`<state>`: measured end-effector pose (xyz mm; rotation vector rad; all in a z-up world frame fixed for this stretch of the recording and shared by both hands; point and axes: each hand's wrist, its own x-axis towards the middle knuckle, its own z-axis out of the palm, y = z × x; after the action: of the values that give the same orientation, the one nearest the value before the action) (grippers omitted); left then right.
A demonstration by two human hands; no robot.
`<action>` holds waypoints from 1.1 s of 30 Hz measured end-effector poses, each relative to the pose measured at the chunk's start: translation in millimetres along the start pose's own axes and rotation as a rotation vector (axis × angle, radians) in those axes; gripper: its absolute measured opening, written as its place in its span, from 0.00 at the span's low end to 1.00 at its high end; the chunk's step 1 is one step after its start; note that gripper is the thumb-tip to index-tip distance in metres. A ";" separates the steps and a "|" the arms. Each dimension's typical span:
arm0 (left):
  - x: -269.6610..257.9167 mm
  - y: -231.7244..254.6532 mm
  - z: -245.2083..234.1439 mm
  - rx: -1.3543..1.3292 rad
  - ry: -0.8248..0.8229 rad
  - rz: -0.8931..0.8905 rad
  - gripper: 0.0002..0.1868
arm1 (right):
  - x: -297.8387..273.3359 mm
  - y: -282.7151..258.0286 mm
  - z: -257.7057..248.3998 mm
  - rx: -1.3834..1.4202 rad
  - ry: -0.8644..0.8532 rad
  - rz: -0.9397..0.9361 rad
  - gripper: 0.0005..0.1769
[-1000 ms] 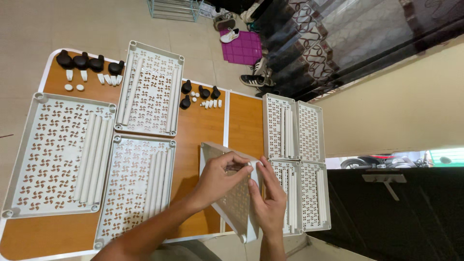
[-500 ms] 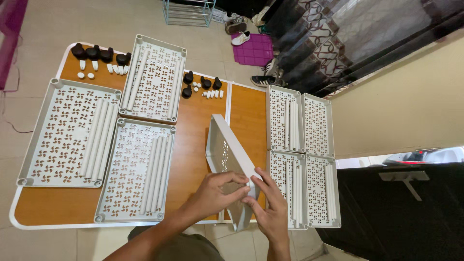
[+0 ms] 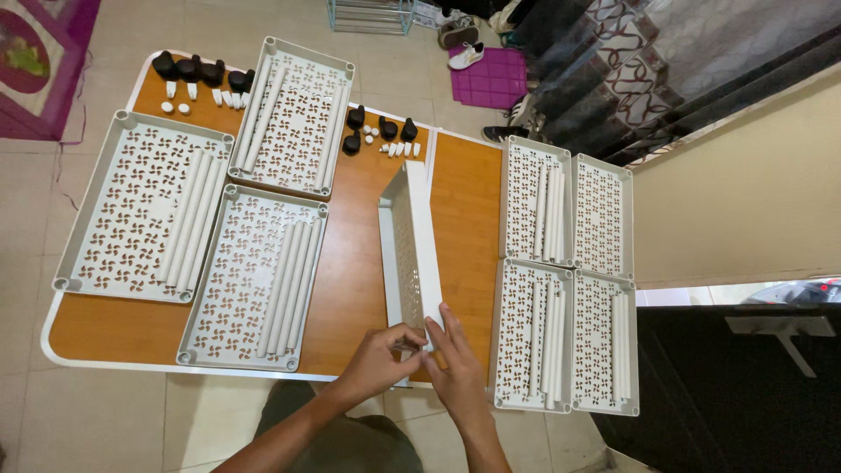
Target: The person assembles a white plastic shelving unit by inserting white cylindrical rods into perforated panels and connecting them with small white and black plastic connectors. The person repeatedly picks up rods and connectors, aligns them with the panels, and secures them to form a frame.
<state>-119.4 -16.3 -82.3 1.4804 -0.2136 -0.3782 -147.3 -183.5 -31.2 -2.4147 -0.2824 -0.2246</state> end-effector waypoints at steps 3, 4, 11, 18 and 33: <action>-4.4 -18.3 1.1 -0.129 -0.041 0.005 0.08 | -4.1 4.9 7.4 0.032 -0.053 0.008 0.37; -5.5 -21.6 0.9 -0.148 -0.038 -0.001 0.09 | -5.4 4.8 9.2 0.028 -0.073 0.047 0.37; -10.0 -29.0 0.3 -0.178 -0.005 -0.020 0.17 | -5.9 2.1 13.8 0.024 -0.114 0.034 0.40; -14.2 -25.7 1.1 -0.143 0.032 0.028 0.24 | -2.3 -4.1 8.4 0.024 -0.134 -0.007 0.44; -22.4 33.9 -34.0 0.141 0.251 0.225 0.26 | 26.3 -32.6 4.4 0.012 -0.086 -0.132 0.41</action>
<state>-123.7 25.1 -49.6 1.6075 -0.2064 0.0056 -130.1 -152.8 -8.1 -2.3991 -0.4815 -0.1781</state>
